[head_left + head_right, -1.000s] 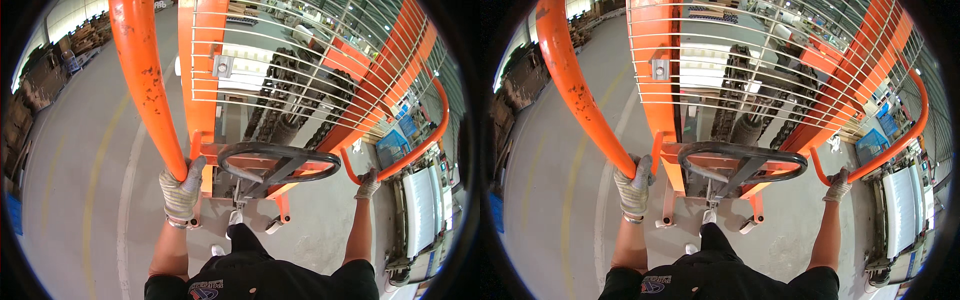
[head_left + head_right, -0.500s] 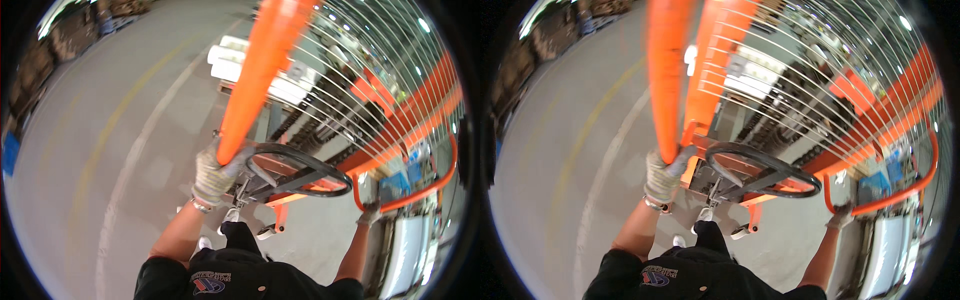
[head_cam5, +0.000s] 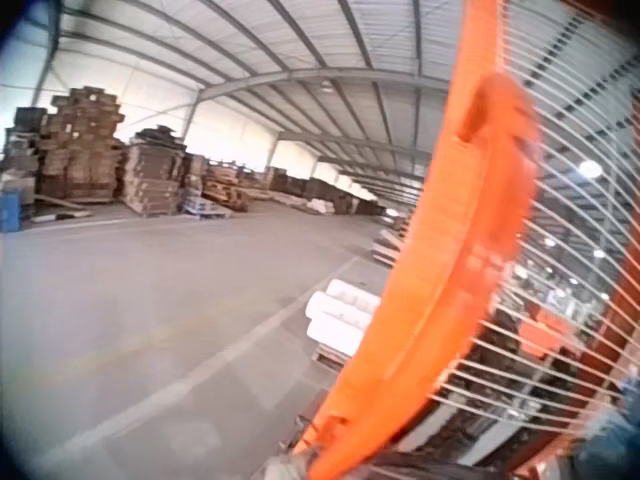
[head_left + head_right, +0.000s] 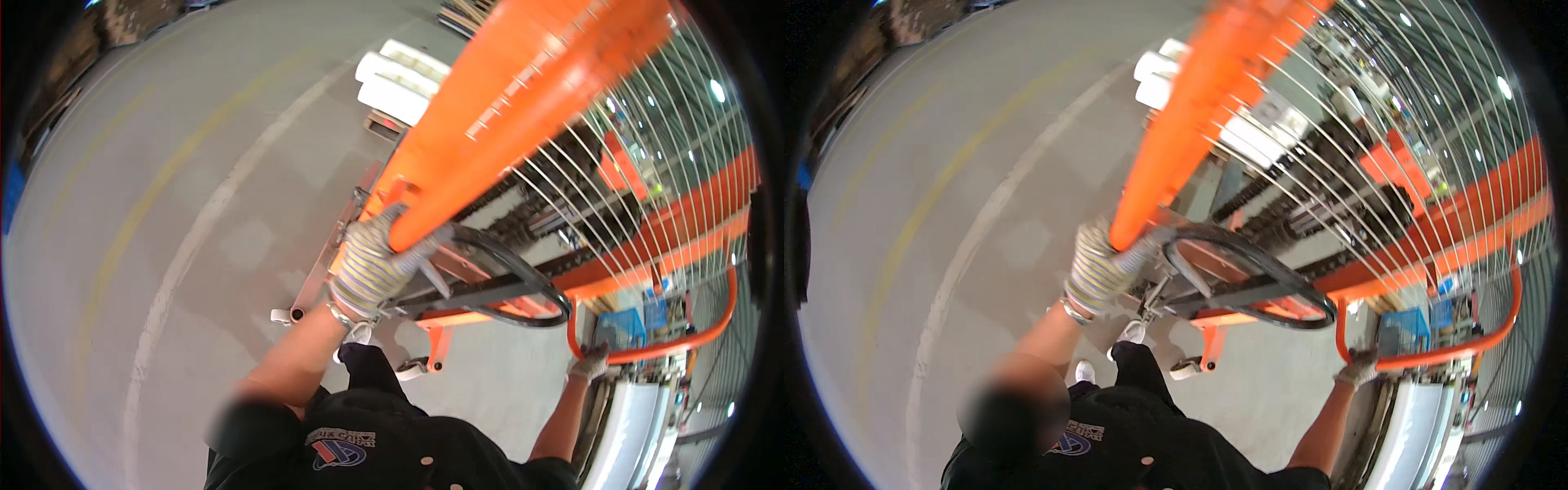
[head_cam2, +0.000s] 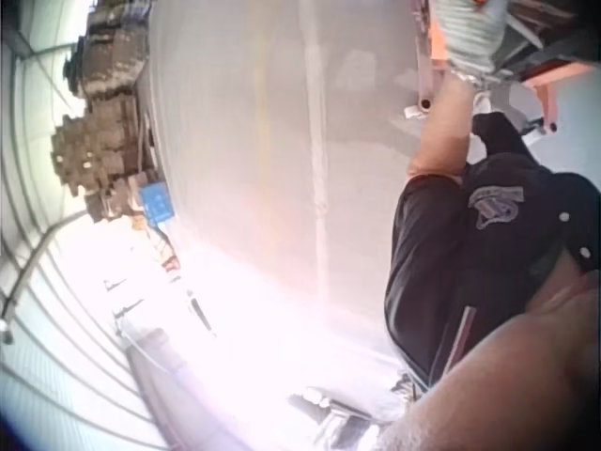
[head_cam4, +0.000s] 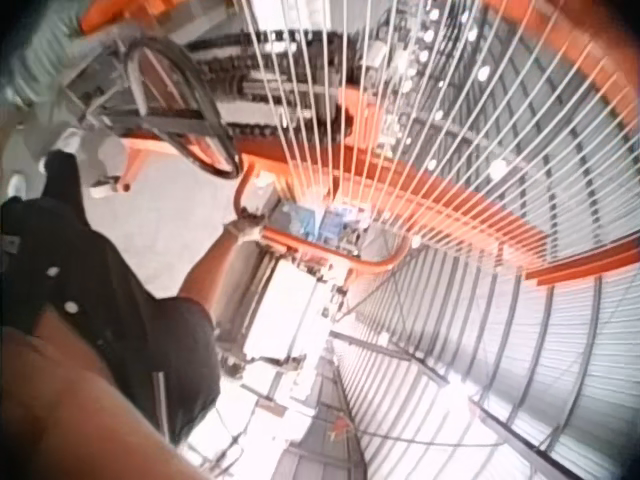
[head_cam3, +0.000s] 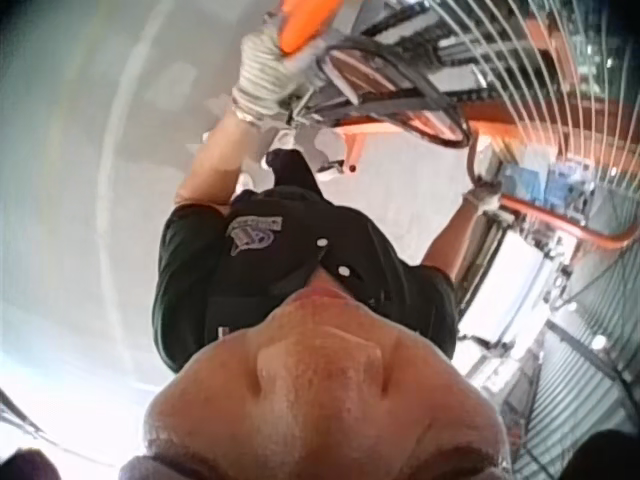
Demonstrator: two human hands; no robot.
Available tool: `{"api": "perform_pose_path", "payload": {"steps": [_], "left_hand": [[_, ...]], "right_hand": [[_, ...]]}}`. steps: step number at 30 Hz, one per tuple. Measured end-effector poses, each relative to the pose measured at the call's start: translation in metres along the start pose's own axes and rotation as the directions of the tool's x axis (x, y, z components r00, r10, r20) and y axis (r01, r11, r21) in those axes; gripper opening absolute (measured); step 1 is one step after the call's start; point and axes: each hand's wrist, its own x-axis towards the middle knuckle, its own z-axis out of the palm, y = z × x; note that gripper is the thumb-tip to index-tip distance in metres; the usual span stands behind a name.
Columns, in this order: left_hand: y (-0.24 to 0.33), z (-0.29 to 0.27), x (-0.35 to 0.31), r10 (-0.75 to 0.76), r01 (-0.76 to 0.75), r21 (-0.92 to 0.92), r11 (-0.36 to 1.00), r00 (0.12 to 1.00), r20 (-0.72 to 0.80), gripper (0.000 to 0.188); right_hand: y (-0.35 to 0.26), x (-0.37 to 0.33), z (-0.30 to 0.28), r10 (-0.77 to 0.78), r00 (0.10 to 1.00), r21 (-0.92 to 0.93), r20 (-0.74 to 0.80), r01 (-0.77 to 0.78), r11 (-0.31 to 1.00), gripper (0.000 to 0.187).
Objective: Using a manual pallet jack and a manual forklift/stacker to move rolls of material and pallets of tubes in a warehouse.
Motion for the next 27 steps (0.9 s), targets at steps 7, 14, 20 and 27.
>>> {"api": "perform_pose_path", "payload": {"steps": [7,14,20,27], "left_hand": [[0.003,0.022,-0.003,-0.303,0.218,-0.418,0.882,0.941,-0.149,0.015],[-0.002,0.020,-0.005,-0.347,0.285,-0.337,0.897,0.928,-0.138,0.022],[-0.008,0.023,-0.009,-0.397,0.309,-0.413,0.857,0.907,-0.144,0.026],[-0.007,0.021,-0.011,-0.389,0.314,-0.368,0.875,0.909,-0.152,0.024]], "right_hand": [[-0.013,-0.018,0.012,-0.058,0.998,0.008,-0.034,0.058,0.998,0.026],[-0.020,-0.025,0.019,-0.027,0.999,-0.002,-0.031,0.027,1.000,0.022],[-0.017,-0.019,0.013,-0.068,0.997,0.011,-0.046,0.069,0.998,0.023],[-0.016,-0.028,0.022,-0.113,0.989,-0.004,-0.098,0.113,0.994,0.022]]}}
